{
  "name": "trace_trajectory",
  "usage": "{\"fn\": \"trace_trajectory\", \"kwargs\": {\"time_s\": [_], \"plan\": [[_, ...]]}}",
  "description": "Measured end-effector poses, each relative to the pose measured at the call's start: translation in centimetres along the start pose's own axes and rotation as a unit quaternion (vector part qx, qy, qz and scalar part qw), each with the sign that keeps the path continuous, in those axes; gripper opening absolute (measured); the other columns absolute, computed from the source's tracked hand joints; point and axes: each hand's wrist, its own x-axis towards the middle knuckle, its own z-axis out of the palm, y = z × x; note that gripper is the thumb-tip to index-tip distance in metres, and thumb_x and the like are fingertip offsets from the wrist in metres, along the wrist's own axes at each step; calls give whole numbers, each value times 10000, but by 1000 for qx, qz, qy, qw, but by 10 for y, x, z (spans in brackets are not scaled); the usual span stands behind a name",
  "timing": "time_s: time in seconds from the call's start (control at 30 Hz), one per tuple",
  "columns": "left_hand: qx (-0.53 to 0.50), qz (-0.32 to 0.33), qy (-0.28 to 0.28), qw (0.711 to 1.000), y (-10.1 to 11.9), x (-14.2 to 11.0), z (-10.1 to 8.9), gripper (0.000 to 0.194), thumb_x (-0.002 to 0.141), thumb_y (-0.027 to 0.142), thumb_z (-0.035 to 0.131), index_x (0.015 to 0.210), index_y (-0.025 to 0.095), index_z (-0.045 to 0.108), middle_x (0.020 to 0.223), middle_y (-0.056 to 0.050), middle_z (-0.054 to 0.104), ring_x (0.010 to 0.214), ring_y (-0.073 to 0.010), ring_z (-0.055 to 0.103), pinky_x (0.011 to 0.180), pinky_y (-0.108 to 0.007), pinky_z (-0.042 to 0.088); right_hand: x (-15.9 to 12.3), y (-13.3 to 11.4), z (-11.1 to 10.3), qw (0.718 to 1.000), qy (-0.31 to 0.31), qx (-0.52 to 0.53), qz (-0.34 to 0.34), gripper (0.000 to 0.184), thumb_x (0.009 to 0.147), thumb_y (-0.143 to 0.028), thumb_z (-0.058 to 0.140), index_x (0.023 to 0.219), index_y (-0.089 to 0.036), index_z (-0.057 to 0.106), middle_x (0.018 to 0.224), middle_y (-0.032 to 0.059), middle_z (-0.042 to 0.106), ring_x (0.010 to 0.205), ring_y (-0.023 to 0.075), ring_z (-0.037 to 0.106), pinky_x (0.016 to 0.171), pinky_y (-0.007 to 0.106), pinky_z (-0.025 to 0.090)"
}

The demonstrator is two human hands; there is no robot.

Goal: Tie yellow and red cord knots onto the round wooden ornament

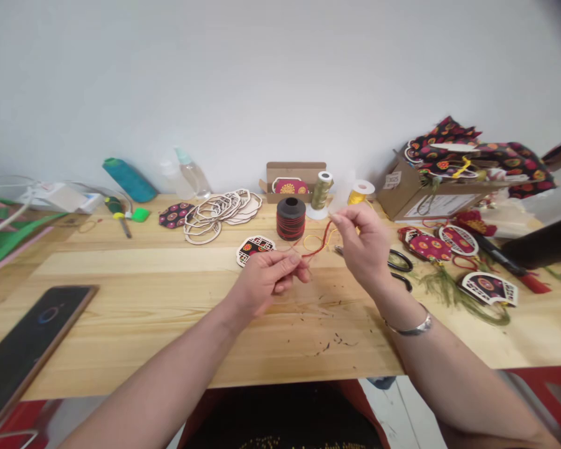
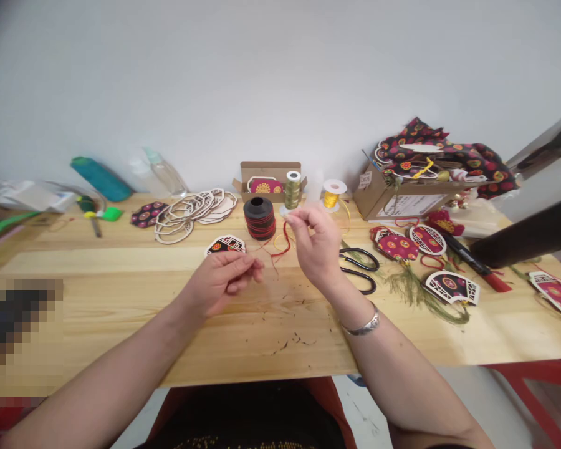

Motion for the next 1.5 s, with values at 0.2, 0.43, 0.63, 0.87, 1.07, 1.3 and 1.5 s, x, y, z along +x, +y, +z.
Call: {"fn": "trace_trajectory", "kwargs": {"time_s": [0.2, 0.43, 0.63, 0.87, 1.07, 1.3, 1.5], "plan": [[-181, -188, -81, 962, 0, 5, -3, 340, 721, 439, 698, 702, 99, 677, 628, -77, 654, 350, 9, 255, 356, -153, 87, -20, -15, 8, 960, -159, -70, -219, 130, 882, -182, 537, 775, -191, 609, 765, 32, 629, 736, 154, 506, 673, 319, 380], [-225, -131, -8, 966, -5, 10, -8, 211, 636, 192, 785, 644, 110, 591, 480, 72, 431, 377, -9, 361, 356, -118, 228, -33, -25, 11, 892, -251, -129, -353, 152, 908, -159, 502, 791, -181, 596, 751, -1, 610, 755, 146, 454, 728, 323, 329], [-215, -112, 20, 970, -2, 12, -12, 148, 668, 176, 760, 717, 98, 644, 614, -6, 599, 507, -82, 553, 449, -170, 419, -36, -35, 16, 861, -315, -127, -378, 309, 934, -109, 386, 693, -165, 572, 702, 11, 561, 735, 152, 422, 754, 320, 349], [-210, -86, 65, 972, -2, 15, -14, 31, 755, 106, 665, 763, 80, 681, 661, -45, 652, 556, -88, 590, 535, -174, 485, -42, -41, 19, 835, -362, -110, -400, 309, 933, -127, 382, 698, -177, 576, 703, 8, 552, 703, 155, 407, 826, 349, 359], [-213, -94, 83, 969, 0, 15, -15, 68, 765, 71, 623, 776, 52, 687, 648, -41, 615, 442, -36, 475, 385, -127, 364, -57, -44, 25, 822, -384, -70, -414, 259, 911, -157, 438, 690, -174, 572, 693, 7, 561, 701, 161, 433, 799, 348, 369], [-208, -92, 89, 970, 5, 17, -13, 56, 750, 58, 628, 729, 28, 670, 646, -64, 594, 425, -14, 411, 369, -105, 281, -68, -50, 27, 796, -420, -54, -433, 223, 911, -145, 440, 729, -163, 567, 708, 15, 576, 695, 160, 463, 712, 328, 336], [-171, -78, 66, 980, 0, 17, -13, 86, 708, 134, 712, 752, 65, 685, 635, -34, 574, 418, 3, 351, 382, -105, 244, -73, -53, 29, 785, -435, -42, -439, 219, 911, -140, 433, 742, -167, 569, 702, 8, 588, 672, 157, 474, 730, 333, 355]]}}
